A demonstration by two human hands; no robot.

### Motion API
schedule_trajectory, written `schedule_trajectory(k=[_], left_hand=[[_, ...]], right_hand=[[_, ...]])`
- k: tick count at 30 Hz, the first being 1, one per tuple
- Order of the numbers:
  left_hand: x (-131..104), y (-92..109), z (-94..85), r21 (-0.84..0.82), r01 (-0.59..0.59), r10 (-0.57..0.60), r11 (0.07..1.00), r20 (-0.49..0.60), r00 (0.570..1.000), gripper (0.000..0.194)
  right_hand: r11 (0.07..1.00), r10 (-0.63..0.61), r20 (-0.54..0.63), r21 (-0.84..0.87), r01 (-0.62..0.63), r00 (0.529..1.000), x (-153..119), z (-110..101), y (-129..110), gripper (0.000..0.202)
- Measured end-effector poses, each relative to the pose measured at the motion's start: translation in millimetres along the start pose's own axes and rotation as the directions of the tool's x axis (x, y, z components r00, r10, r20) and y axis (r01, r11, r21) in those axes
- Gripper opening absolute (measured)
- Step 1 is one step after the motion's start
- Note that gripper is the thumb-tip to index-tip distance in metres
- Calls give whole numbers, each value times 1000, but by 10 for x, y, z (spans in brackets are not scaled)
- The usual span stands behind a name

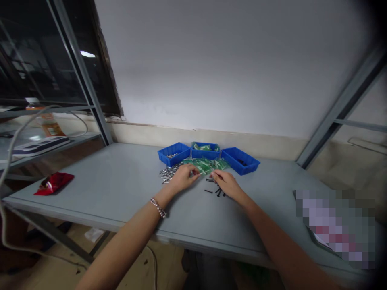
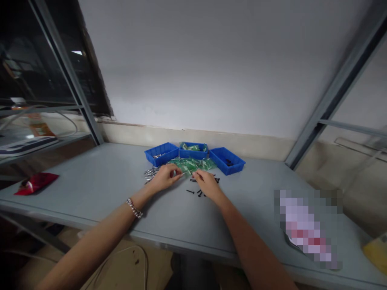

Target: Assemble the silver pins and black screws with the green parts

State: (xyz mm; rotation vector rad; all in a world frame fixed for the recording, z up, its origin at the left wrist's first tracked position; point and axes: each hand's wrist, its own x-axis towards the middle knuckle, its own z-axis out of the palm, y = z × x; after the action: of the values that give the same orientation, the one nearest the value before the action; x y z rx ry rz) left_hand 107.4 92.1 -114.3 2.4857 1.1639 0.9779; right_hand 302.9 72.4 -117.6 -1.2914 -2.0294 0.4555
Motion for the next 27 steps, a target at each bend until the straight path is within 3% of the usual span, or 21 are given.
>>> schedule_trajectory(k=[9,16,23,27], left_hand=[[-4,28,61,-29,-52,53,998,28,998,12],[-10,3,46,-18,-10,11,1000,79,997,26],[-19,63,30,-88,49,-38,995,118,992,22],[-14,88,43,-177,111,-87,978,138,987,31]], right_hand=[[998,-1,23,60,0,1000,17,18,12,28],[945,73,70,313,-91,995,56,32,78,26],[904,135,88,396,-159,987,68,35,101,23],[887,129,103,433,-161,986,55,12,46,20]])
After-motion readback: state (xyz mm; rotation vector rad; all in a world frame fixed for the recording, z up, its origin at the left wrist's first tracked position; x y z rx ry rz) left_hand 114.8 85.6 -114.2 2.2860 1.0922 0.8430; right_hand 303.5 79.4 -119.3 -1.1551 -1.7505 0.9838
